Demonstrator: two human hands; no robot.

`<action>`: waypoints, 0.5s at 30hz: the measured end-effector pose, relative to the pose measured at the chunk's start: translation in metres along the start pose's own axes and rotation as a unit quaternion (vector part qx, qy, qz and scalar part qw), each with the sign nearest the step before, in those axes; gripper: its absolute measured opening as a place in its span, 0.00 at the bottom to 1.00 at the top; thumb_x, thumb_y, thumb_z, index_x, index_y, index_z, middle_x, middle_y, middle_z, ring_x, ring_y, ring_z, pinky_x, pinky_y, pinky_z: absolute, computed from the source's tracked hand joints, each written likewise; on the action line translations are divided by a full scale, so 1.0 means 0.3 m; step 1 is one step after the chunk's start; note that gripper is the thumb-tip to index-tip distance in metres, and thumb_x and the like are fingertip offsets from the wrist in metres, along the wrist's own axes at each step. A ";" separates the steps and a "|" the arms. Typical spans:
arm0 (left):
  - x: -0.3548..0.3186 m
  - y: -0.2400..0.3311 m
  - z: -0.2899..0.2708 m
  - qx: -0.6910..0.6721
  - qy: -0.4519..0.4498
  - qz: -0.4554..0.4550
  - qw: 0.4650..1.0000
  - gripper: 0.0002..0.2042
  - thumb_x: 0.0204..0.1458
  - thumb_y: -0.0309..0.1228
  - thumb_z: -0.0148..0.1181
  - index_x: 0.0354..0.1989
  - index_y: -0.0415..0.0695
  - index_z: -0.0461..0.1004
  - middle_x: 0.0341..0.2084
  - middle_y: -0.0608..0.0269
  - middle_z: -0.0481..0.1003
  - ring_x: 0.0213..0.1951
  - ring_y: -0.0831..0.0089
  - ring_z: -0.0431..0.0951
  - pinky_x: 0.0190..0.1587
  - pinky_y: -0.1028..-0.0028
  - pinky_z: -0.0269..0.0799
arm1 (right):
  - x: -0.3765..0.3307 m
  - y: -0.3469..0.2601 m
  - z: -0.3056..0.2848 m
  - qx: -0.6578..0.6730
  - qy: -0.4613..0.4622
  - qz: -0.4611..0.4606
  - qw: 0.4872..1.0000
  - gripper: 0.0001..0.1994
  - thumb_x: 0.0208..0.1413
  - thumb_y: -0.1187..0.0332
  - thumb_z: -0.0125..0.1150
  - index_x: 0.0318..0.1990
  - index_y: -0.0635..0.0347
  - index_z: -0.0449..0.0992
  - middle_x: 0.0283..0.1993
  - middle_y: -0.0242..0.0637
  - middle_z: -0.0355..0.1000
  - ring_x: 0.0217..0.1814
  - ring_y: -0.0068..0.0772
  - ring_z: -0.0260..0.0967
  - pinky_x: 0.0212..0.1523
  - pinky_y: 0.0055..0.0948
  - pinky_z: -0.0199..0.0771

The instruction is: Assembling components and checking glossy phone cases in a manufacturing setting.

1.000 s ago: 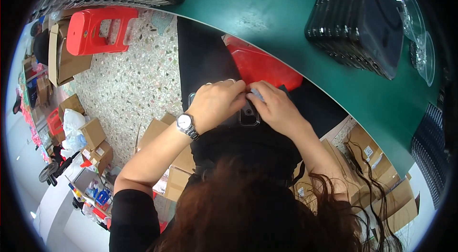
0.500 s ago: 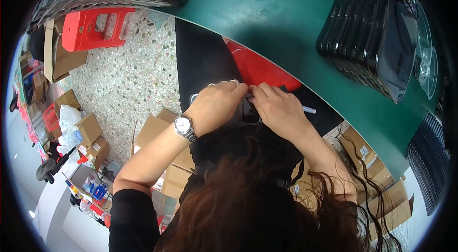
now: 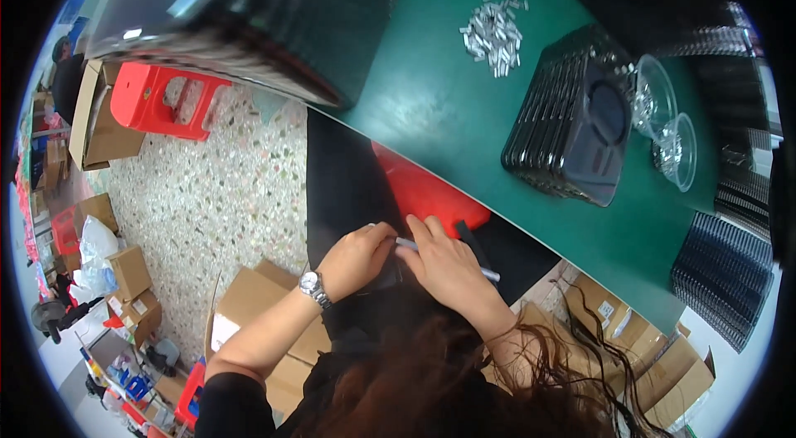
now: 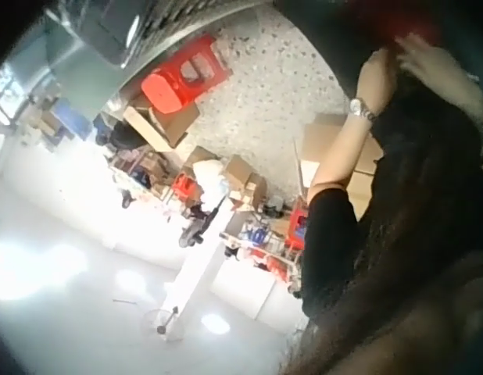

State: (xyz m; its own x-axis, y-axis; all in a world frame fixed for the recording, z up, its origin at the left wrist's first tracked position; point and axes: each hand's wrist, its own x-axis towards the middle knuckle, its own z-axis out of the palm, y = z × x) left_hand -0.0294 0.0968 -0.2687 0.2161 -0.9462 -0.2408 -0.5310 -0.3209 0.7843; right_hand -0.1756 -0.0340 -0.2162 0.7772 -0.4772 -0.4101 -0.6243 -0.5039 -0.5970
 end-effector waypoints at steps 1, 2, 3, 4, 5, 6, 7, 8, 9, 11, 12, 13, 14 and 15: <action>-0.004 -0.023 0.000 -0.039 0.009 -0.014 0.999 0.05 0.59 0.25 0.58 0.41 0.39 0.75 0.33 0.46 0.79 0.38 0.47 0.81 0.41 0.58 0.78 | -0.018 -0.064 -0.079 0.016 0.035 -0.028 0.999 0.17 0.66 0.62 0.59 0.54 0.67 0.76 0.40 0.50 0.75 0.42 0.59 0.78 0.44 0.49 0.79; -0.008 -0.035 -0.001 -0.079 0.016 -0.029 0.996 0.05 0.60 0.26 0.57 0.40 0.38 0.74 0.33 0.45 0.80 0.39 0.46 0.81 0.42 0.57 0.78 | -0.027 -0.115 -0.150 0.008 0.043 -0.032 0.999 0.17 0.66 0.62 0.59 0.54 0.67 0.76 0.40 0.50 0.75 0.42 0.59 0.78 0.44 0.49 0.79; -0.007 -0.022 -0.020 -0.081 0.000 -0.059 0.995 0.05 0.60 0.26 0.58 0.38 0.37 0.75 0.32 0.44 0.80 0.38 0.45 0.81 0.43 0.55 0.77 | -0.034 -0.159 -0.214 0.056 0.082 -0.071 0.992 0.16 0.66 0.65 0.59 0.54 0.68 0.76 0.41 0.52 0.76 0.43 0.60 0.78 0.45 0.48 0.79; -0.006 -0.025 -0.021 -0.083 0.004 -0.048 0.995 0.05 0.60 0.26 0.58 0.38 0.37 0.75 0.32 0.44 0.80 0.38 0.45 0.81 0.43 0.55 0.77 | -0.033 -0.196 -0.259 0.104 0.121 -0.112 0.981 0.15 0.65 0.68 0.59 0.53 0.70 0.76 0.42 0.53 0.76 0.45 0.60 0.78 0.47 0.47 0.79; -0.011 -0.029 -0.012 -0.087 0.011 -0.046 0.995 0.05 0.59 0.26 0.58 0.38 0.37 0.75 0.32 0.43 0.80 0.38 0.45 0.81 0.43 0.55 0.77 | -0.006 -0.225 -0.294 0.078 0.181 -0.133 0.971 0.14 0.65 0.71 0.58 0.54 0.70 0.76 0.43 0.55 0.77 0.46 0.61 0.78 0.47 0.46 0.79; -0.017 -0.036 -0.005 -0.092 0.019 -0.046 0.995 0.05 0.59 0.27 0.58 0.38 0.37 0.75 0.33 0.43 0.79 0.38 0.45 0.81 0.43 0.54 0.77 | 0.042 -0.247 -0.329 0.053 0.240 -0.154 0.957 0.14 0.65 0.73 0.57 0.54 0.71 0.76 0.45 0.57 0.77 0.48 0.61 0.77 0.48 0.45 0.79; -0.020 -0.042 -0.006 -0.085 0.018 -0.045 0.995 0.05 0.60 0.27 0.58 0.37 0.38 0.75 0.32 0.43 0.79 0.37 0.44 0.81 0.42 0.54 0.77 | 0.100 -0.267 -0.347 -0.003 0.272 -0.107 0.956 0.16 0.66 0.73 0.56 0.57 0.73 0.73 0.50 0.61 0.76 0.49 0.63 0.76 0.49 0.46 0.78; -0.019 -0.048 -0.002 -0.089 0.024 -0.032 0.995 0.05 0.60 0.27 0.58 0.37 0.38 0.75 0.32 0.43 0.79 0.37 0.44 0.81 0.42 0.54 0.77 | 0.156 -0.279 -0.368 -0.039 0.298 -0.089 0.950 0.18 0.65 0.74 0.54 0.61 0.72 0.71 0.51 0.62 0.75 0.49 0.65 0.75 0.49 0.50 0.78; -0.021 -0.054 0.006 -0.085 0.032 -0.029 0.995 0.05 0.60 0.28 0.57 0.37 0.38 0.74 0.32 0.43 0.79 0.37 0.44 0.80 0.42 0.53 0.77 | 0.209 -0.273 -0.372 -0.081 0.307 -0.053 0.947 0.20 0.62 0.75 0.56 0.61 0.74 0.69 0.49 0.61 0.74 0.48 0.63 0.76 0.47 0.50 0.79; -0.026 -0.058 0.011 -0.098 0.047 -0.025 0.994 0.06 0.61 0.29 0.55 0.36 0.39 0.73 0.32 0.44 0.78 0.36 0.43 0.80 0.40 0.51 0.76 | 0.274 -0.267 -0.370 -0.131 0.319 -0.022 0.939 0.23 0.59 0.76 0.57 0.61 0.76 0.67 0.47 0.60 0.73 0.47 0.60 0.77 0.45 0.50 0.80; -0.022 -0.065 0.008 -0.102 0.053 -0.017 0.993 0.06 0.61 0.29 0.55 0.36 0.39 0.73 0.32 0.44 0.78 0.36 0.43 0.80 0.40 0.51 0.76 | 0.294 -0.272 -0.374 -0.145 0.323 0.007 0.935 0.23 0.58 0.76 0.58 0.61 0.75 0.67 0.49 0.59 0.73 0.47 0.60 0.77 0.45 0.50 0.80; -0.033 -0.068 0.012 -0.104 0.057 -0.020 0.993 0.06 0.62 0.30 0.55 0.37 0.39 0.73 0.32 0.44 0.78 0.36 0.43 0.80 0.40 0.51 0.76 | 0.305 -0.275 -0.369 -0.157 0.320 0.038 0.934 0.23 0.58 0.77 0.58 0.61 0.74 0.67 0.50 0.58 0.72 0.47 0.59 0.77 0.45 0.50 0.80; -0.037 -0.069 0.012 -0.106 0.061 -0.022 0.992 0.07 0.62 0.31 0.55 0.37 0.40 0.73 0.32 0.44 0.78 0.36 0.43 0.80 0.40 0.51 0.76 | 0.310 -0.275 -0.365 -0.164 0.318 0.035 0.933 0.23 0.58 0.77 0.58 0.61 0.74 0.67 0.50 0.58 0.72 0.47 0.59 0.77 0.45 0.50 0.80; -0.036 -0.070 0.004 -0.108 0.063 -0.020 0.992 0.07 0.63 0.31 0.54 0.37 0.40 0.73 0.32 0.45 0.78 0.37 0.43 0.80 0.40 0.51 0.76 | 0.310 -0.273 -0.362 -0.179 0.328 0.022 0.927 0.23 0.57 0.77 0.58 0.61 0.74 0.68 0.50 0.57 0.72 0.46 0.58 0.77 0.45 0.50 0.80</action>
State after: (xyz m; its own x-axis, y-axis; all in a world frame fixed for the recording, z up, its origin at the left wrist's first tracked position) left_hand -0.0217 0.1136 -0.2832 0.3406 -0.9161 -0.2116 -0.3352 -0.3285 0.8830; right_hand -0.0609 -0.1153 -0.1306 0.6080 -0.7797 0.1497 -0.7320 -0.6236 -0.2746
